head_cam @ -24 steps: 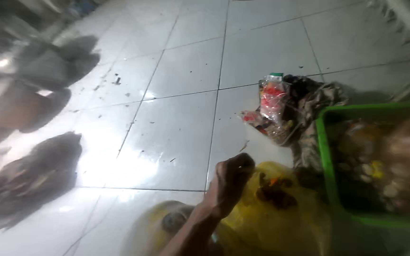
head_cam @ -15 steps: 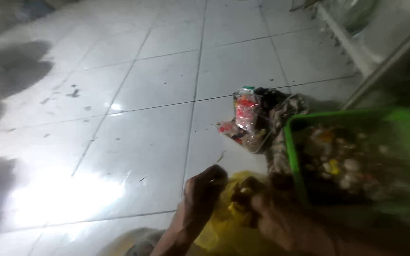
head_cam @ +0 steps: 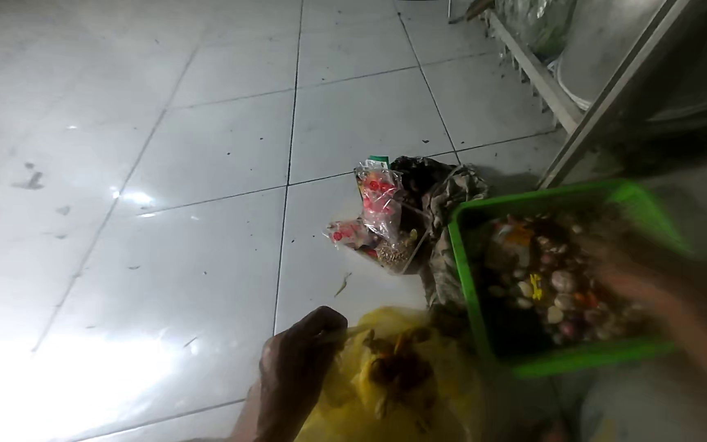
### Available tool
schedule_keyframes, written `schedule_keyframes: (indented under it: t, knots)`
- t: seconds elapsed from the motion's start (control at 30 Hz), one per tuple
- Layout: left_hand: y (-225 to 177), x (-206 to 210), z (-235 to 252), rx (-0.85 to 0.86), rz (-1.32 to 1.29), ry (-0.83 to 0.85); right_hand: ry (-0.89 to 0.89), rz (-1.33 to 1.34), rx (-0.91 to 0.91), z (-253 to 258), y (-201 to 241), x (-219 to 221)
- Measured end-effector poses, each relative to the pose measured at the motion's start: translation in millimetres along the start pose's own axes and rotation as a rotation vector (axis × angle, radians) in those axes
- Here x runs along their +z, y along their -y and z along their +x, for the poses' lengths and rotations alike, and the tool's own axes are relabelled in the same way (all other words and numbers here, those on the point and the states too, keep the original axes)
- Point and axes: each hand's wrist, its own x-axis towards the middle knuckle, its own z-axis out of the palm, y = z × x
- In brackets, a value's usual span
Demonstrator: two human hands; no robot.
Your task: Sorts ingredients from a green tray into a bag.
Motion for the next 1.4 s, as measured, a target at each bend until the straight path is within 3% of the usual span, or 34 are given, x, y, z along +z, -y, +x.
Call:
schedule_keyframes:
  t: [0.13,0.33,0.53,0.7,0.87,1.03,1.2,1.4]
  knots:
    - [0,-1,1,-0.002,-0.006,0.029,0.067,-0.044,0.018,3,21,2]
    - [1,-4,-2,-0.004,0.009,0.036,-0.078,0.25,-0.125,16,21,3]
    - [1,-5,0,-0.002,-0.009,0.044,-0.083,0.103,-0.236,9,30,11]
    - [-1,-4,1,0.014,0.018,0.068,-0.045,0.002,-0.13,8,51,14]
    - [-1,-7,0,0.012,-0.008,0.084,-0.1,0.053,-0.006,22,41,14]
    - [-2,-9,0,0.012,-0.002,0.078,-0.077,0.083,-0.101,15,26,12]
    - [-1,-5,1,0.003,0.031,0.059,-0.025,-0.092,-0.065,6,42,11]
    - [4,-3,2,0.03,0.028,0.03,-0.136,0.191,-0.015,28,21,13]
